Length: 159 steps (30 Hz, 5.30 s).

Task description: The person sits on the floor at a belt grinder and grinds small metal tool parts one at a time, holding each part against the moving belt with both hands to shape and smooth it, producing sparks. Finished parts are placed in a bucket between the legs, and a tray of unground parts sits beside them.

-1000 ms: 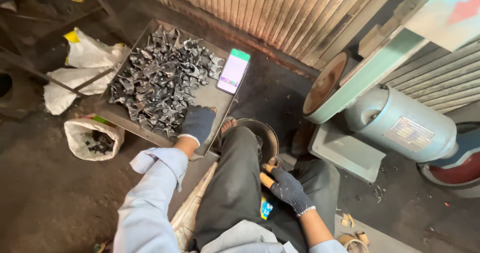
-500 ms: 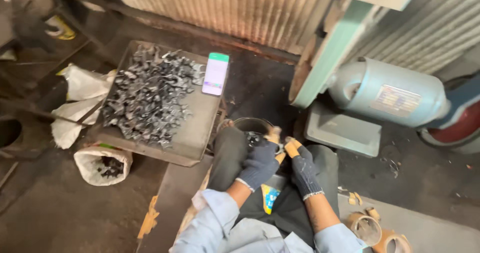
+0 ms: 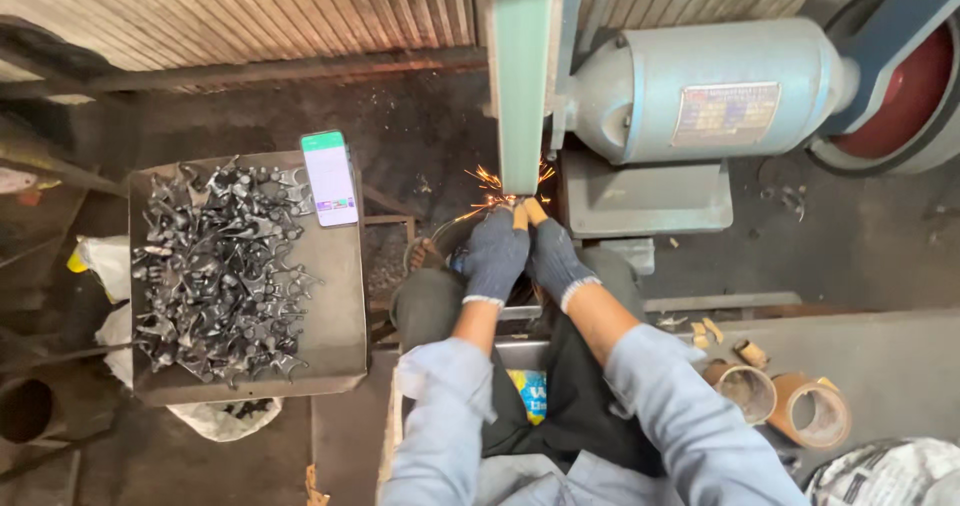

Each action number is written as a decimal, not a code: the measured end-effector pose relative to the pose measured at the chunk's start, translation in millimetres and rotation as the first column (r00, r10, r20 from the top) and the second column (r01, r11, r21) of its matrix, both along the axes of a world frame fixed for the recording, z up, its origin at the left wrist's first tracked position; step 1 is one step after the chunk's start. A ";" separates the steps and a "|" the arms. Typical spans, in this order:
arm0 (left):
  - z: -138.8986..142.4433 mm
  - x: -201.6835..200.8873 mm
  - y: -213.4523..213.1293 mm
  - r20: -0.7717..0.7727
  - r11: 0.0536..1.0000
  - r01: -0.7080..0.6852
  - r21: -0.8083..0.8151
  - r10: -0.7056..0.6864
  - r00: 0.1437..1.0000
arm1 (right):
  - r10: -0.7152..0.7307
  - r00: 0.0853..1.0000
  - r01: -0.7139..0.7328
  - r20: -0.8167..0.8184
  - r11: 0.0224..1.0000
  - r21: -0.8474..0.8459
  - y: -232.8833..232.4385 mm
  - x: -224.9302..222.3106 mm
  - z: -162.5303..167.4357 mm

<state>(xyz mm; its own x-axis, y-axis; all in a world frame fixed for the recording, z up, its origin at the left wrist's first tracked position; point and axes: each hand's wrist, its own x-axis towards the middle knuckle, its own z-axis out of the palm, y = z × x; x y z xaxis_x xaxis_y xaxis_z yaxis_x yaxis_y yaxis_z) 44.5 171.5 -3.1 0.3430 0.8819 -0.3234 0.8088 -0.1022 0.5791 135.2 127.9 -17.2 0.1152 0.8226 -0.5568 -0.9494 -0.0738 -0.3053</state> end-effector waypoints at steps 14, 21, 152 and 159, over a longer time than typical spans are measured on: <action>-41.0 12.9 6.4 0.635 0.998 0.055 -0.027 -0.026 0.772 | 0.055 0.724 0.062 0.688 0.987 -0.145 -30.1 22.6 13.3; -51.2 23.9 -21.9 0.857 0.910 -0.075 -0.408 0.410 0.312 | 0.263 0.533 0.044 0.804 0.940 -0.337 -20.9 24.2 0.6; 10.1 -45.3 5.3 0.856 0.828 0.532 -0.174 -0.140 0.497 | 0.044 0.518 -0.351 0.854 0.922 0.165 -46.2 16.5 65.2; -10.1 -34.3 -15.4 0.738 0.916 0.219 -0.337 0.113 0.665 | 0.284 0.748 -0.293 0.599 0.952 -0.085 -48.5 4.1 51.7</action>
